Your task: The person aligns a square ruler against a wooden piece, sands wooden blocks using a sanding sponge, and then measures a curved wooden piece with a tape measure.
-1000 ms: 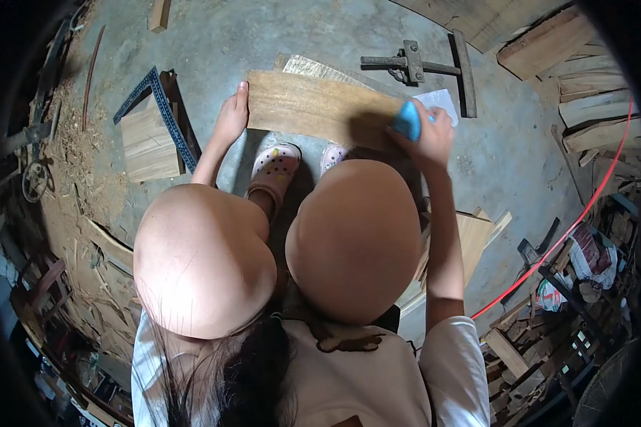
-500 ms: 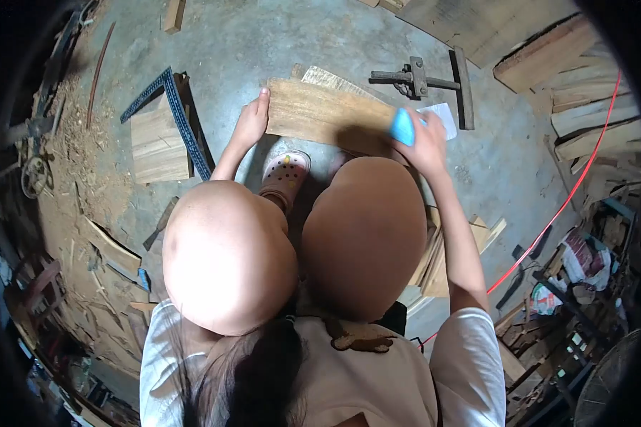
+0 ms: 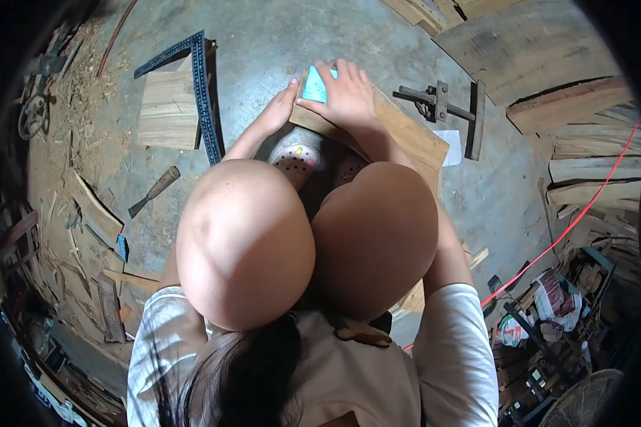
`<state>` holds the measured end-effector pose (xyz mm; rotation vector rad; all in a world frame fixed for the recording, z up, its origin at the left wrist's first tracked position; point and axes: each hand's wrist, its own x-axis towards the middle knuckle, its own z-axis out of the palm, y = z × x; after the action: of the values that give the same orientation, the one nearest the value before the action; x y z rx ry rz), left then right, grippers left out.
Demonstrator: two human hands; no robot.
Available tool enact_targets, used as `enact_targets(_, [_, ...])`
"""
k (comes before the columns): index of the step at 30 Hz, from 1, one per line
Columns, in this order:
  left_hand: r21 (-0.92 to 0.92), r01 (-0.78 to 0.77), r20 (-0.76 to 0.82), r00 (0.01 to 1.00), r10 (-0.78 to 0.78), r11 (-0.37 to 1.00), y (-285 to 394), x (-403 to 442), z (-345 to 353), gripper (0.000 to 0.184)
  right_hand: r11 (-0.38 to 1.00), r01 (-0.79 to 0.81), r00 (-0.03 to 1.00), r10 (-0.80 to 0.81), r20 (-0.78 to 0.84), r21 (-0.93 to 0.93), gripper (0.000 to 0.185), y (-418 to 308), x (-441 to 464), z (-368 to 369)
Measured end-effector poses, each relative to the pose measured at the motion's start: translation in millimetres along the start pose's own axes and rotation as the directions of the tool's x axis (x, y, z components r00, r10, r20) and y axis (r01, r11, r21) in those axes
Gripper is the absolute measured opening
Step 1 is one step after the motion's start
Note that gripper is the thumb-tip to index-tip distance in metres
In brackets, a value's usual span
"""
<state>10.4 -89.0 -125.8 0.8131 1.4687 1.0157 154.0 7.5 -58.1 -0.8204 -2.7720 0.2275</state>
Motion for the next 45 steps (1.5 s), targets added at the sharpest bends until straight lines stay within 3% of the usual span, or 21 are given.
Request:
enact_targets(4, [-0.060,0.035,-0.011,0.999,-0.036,0.998,11,-11,2,0.058,0.992,-0.098,0.995,0.096,-0.023,-0.085,0.075,28,-44,-17])
enact_targets(6, [0.024,0.092,0.089,0.992,-0.094,0.995,14,-11,-8,0.060,0.948,-0.300,0.932,0.315,0.179,-0.110,0.076,45,-80,-52])
enact_targets(8, [0.006,0.129,0.175,0.976,-0.128,0.992,4,-7,-16,0.059,0.915,-0.372,0.909,0.393,0.135,-0.157,0.078,73,-131,-64])
enact_targets(10, [0.052,0.174,0.247,0.952,-0.181,0.983,5,-8,-22,0.055,0.905,-0.372,0.885,0.413,0.215,-0.205,0.079,89,-166,-76])
enact_targets(14, [0.098,0.192,0.258,0.943,-0.211,0.977,23,-17,-23,0.050,0.931,-0.345,0.885,0.365,0.290,-0.120,0.078,85,-155,-82])
enact_targets(17, [0.136,0.193,0.238,0.946,-0.221,0.972,24,-14,-20,0.049,0.963,-0.245,0.924,0.268,0.271,-0.115,0.076,80,-124,-62])
enact_targets(18, [0.145,0.193,0.238,0.945,-0.223,0.970,23,-12,-19,0.048,0.983,-0.161,0.960,0.177,0.216,-0.091,0.076,74,-106,-57])
enact_targets(21, [0.148,0.215,0.214,0.946,-0.243,0.965,23,-8,-15,0.045,1.000,0.027,0.966,-0.022,0.259,-0.016,0.074,58,-43,-40])
enact_targets(27, [0.048,0.285,0.217,0.933,-0.288,0.957,16,-1,-18,0.043,0.985,0.170,0.971,-0.165,0.173,-0.016,0.074,3,31,1])
enact_targets(31, [-0.055,0.339,0.263,0.912,-0.314,0.939,17,-9,-22,0.038,0.992,0.122,0.977,-0.119,0.177,-0.006,0.074,3,20,-4])
enact_targets(37, [0.017,0.353,0.166,0.922,-0.351,0.936,26,-14,-17,0.036,0.999,-0.012,0.987,0.020,0.159,-0.051,0.073,59,-76,-45])
enact_targets(40, [0.045,0.341,0.168,0.924,-0.344,0.939,23,-10,-17,0.036,0.972,-0.203,0.959,0.223,0.178,-0.122,0.071,105,-154,-60])
enact_targets(43, [0.074,0.321,0.179,0.927,-0.330,0.944,26,-10,-17,0.037,0.924,-0.281,0.915,0.340,0.219,-0.260,0.071,135,-196,-59])
enact_targets(45, [0.136,0.322,0.185,0.921,-0.343,0.937,23,-4,-18,0.037,0.915,-0.177,0.968,0.228,0.103,-0.362,0.071,127,-189,-46])
